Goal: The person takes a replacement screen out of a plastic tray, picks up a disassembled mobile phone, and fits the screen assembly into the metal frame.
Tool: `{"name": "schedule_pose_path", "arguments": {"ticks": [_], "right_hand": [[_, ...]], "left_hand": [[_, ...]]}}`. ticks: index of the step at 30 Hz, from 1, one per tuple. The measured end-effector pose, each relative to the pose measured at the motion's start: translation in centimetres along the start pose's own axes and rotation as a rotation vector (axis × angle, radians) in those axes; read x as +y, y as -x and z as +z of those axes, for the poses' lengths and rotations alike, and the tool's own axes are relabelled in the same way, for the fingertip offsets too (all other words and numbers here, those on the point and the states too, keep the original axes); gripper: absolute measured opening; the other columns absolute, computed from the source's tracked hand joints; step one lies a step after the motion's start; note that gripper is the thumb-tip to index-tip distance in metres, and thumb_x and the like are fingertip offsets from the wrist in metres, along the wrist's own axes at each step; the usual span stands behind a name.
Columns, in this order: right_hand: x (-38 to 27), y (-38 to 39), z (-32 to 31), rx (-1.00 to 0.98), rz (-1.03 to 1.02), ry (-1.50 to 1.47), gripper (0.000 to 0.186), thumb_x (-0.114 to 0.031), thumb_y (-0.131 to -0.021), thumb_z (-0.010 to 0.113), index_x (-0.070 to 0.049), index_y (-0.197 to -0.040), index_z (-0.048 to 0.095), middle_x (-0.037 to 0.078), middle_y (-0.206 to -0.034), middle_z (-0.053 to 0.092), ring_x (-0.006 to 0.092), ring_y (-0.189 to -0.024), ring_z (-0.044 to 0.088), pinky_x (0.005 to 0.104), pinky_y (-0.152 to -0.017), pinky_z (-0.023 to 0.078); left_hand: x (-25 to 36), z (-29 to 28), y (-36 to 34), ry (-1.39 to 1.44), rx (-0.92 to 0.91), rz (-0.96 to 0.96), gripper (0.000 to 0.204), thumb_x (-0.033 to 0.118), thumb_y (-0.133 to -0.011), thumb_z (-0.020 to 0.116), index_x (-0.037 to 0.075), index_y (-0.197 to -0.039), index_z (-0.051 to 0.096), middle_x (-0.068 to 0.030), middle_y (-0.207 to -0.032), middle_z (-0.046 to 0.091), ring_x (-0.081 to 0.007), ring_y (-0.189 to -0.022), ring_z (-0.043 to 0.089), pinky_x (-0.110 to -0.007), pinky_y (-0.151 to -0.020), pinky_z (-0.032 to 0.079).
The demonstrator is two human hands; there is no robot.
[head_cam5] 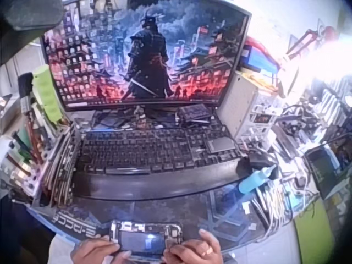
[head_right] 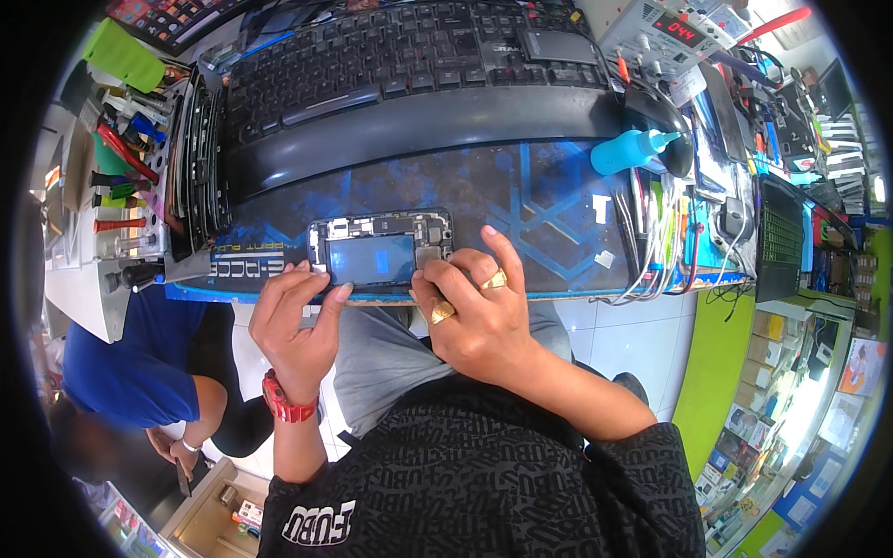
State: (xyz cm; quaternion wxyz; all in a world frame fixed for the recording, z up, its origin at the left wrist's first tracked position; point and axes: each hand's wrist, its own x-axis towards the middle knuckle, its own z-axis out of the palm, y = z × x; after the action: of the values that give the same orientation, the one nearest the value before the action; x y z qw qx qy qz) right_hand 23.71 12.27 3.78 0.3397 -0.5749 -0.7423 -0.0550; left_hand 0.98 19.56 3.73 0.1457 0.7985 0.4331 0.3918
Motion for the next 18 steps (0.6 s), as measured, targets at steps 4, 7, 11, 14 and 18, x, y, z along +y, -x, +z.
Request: {"name": "schedule_pose_path", "arguments": {"ticks": [4, 7, 11, 14, 18], "right_hand": [[-0.3, -0.3, -0.3, -0.021, -0.012, 0.047, 0.024, -0.007, -0.072, 0.088, -0.007, -0.095, 0.084, 0.004, -0.102, 0.071, 0.0249, -0.097, 0.067, 0.0604, -0.12, 0.037], [-0.7, -0.4, -0.6, -0.041, -0.018, 0.114, 0.023, -0.009, -0.073, 0.088, -0.006, -0.095, 0.083, 0.004, -0.103, 0.071, 0.0251, -0.097, 0.067, 0.0603, -0.12, 0.038], [-0.9, -0.6, -0.9, -0.088, -0.04, 0.15, 0.021, -0.008, -0.074, 0.086, -0.005, -0.094, 0.083, 0.005, -0.103, 0.071, 0.0252, -0.096, 0.067, 0.0594, -0.119, 0.04], [-0.8, -0.5, -0.9, -0.096, -0.089, 0.169, 0.015, -0.01, -0.083, 0.076, -0.001, -0.094, 0.08, 0.011, -0.107, 0.073, 0.0279, -0.099, 0.066, 0.0593, -0.117, 0.044], [-1.0, -1.0, -1.6, -0.189, -0.121, 0.195, 0.022, -0.013, -0.083, 0.072, 0.0, -0.098, 0.079, 0.013, -0.108, 0.071, 0.0291, -0.102, 0.065, 0.0602, -0.118, 0.043]], "left_hand": [[0.0, -0.2, 0.0, -0.007, -0.008, -0.006, 0.022, 0.008, -0.078, 0.095, 0.003, -0.095, 0.082, -0.0095, -0.096, 0.076, -0.0289, -0.09, 0.077, -0.041, -0.09, 0.062], [0.1, -0.2, -0.1, -0.008, -0.017, 0.007, 0.022, 0.009, -0.079, 0.094, 0.003, -0.097, 0.082, -0.0086, -0.095, 0.074, -0.0284, -0.091, 0.076, -0.041, -0.09, 0.062], [0.1, -0.1, -0.1, -0.031, -0.019, 0.039, 0.021, 0.009, -0.081, 0.093, 0.003, -0.098, 0.082, -0.0077, -0.095, 0.074, -0.0281, -0.091, 0.076, -0.041, -0.091, 0.062], [0.1, 0.0, 0.0, -0.052, -0.018, 0.051, 0.02, 0.01, -0.082, 0.093, 0.003, -0.097, 0.082, -0.0078, -0.093, 0.073, -0.0283, -0.091, 0.076, -0.041, -0.091, 0.062], [0.1, 0.0, 0.1, -0.079, -0.03, 0.08, 0.022, 0.011, -0.083, 0.092, 0.003, -0.1, 0.081, -0.008, -0.096, 0.072, -0.029, -0.093, 0.075, -0.041, -0.091, 0.062]]}}
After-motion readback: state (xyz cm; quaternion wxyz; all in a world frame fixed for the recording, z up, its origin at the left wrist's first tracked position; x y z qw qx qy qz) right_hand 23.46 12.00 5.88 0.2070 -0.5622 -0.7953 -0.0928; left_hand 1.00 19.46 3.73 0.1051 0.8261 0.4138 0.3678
